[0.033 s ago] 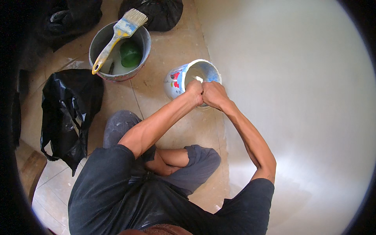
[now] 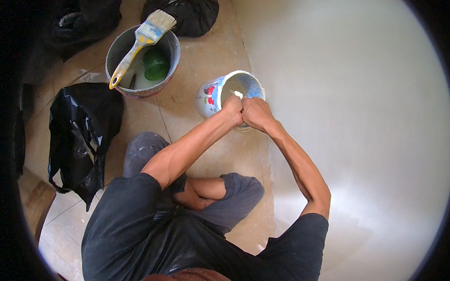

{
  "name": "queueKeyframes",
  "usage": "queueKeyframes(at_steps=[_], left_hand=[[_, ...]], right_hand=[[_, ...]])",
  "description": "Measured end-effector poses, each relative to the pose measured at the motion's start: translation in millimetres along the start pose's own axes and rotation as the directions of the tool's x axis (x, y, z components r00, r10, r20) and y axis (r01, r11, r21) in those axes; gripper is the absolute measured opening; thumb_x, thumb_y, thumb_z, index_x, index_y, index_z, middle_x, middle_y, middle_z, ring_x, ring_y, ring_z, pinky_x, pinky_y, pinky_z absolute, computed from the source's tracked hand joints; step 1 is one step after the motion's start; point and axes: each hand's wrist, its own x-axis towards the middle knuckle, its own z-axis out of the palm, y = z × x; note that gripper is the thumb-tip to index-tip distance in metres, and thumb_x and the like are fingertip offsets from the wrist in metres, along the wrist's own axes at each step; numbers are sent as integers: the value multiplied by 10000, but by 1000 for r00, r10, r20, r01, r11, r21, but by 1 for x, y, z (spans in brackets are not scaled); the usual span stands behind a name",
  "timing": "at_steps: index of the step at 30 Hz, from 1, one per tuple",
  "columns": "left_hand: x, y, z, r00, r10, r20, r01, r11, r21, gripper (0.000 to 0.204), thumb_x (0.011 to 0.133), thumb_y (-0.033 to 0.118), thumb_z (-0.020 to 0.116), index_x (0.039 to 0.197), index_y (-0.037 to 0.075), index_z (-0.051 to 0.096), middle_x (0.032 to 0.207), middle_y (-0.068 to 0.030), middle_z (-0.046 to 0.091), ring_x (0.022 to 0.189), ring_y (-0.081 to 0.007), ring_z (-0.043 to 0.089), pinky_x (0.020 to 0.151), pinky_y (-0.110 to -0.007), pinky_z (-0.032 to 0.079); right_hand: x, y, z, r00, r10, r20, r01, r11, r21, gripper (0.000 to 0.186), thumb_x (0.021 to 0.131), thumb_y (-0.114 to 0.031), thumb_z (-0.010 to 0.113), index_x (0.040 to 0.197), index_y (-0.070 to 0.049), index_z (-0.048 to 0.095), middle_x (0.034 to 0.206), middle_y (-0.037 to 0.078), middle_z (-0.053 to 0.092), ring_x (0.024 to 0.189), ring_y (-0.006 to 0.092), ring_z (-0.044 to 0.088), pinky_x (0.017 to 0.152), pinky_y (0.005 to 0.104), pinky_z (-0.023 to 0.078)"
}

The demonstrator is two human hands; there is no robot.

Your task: The person mixes a light-colored substance in a bucket and transfers it into a plastic bag.

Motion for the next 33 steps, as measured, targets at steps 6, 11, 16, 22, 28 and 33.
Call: queueKeyframes(at_steps=[6, 11, 16, 22, 28, 33], left_hand=[[22, 0, -3, 999, -50, 2, 50, 998, -22, 168, 966, 75, 390, 1017, 12, 537, 906, -124, 614, 807, -263, 648, 751, -453, 570], [32, 3, -5, 969, -236, 69, 239, 970, -45, 176, 973, 73, 377, 908, 41, 538, 831, -96, 597, 744, -223, 616, 733, -415, 566], [36, 0, -7, 976, -139, 165, 148, 988, -47, 172, 955, 58, 357, 865, 49, 504, 788, -90, 549, 709, -230, 578, 719, -413, 545], [15, 7, -3, 986, -95, 140, 100, 995, -30, 178, 955, 73, 360, 840, 44, 491, 779, -98, 544, 712, -233, 563, 696, -395, 529], [13, -3, -5, 986, -8, 167, -1, 998, 57, 298, 1024, 280, 408, 876, 46, 518, 809, -82, 545, 724, -209, 549, 695, -402, 512], [19, -9, -10, 990, 45, 131, -71, 978, 196, 409, 1055, 391, 399, 915, 34, 540, 823, -77, 544, 733, -196, 543, 692, -402, 501]], right_hand=[[-5, -6, -5, 996, -76, -46, 74, 996, -44, 320, 937, -156, 469, 843, 87, 656, 759, 291, 648, 733, 445, 655, 680, 520, 515], [-14, 3, 4, 966, -164, -199, 154, 986, -64, 288, 888, -169, 514, 824, 74, 654, 729, 279, 645, 699, 442, 653, 651, 515, 514], [-16, -10, -12, 995, -39, -94, 30, 995, -94, 243, 834, -168, 550, 812, 48, 656, 739, 271, 651, 711, 437, 654, 654, 512, 517], [-9, -8, -16, 995, -99, -14, 97, 989, -114, 237, 812, -189, 580, 802, 36, 654, 758, 265, 660, 729, 434, 658, 670, 511, 522], [-3, 4, -4, 998, -57, 21, 59, 987, -150, 240, 762, -186, 641, 830, 44, 652, 781, 258, 673, 746, 427, 668, 688, 504, 533], [-10, -5, -5, 995, -96, 15, 97, 986, -137, 218, 747, -153, 652, 837, 46, 648, 797, 263, 673, 747, 430, 666, 688, 501, 535]])
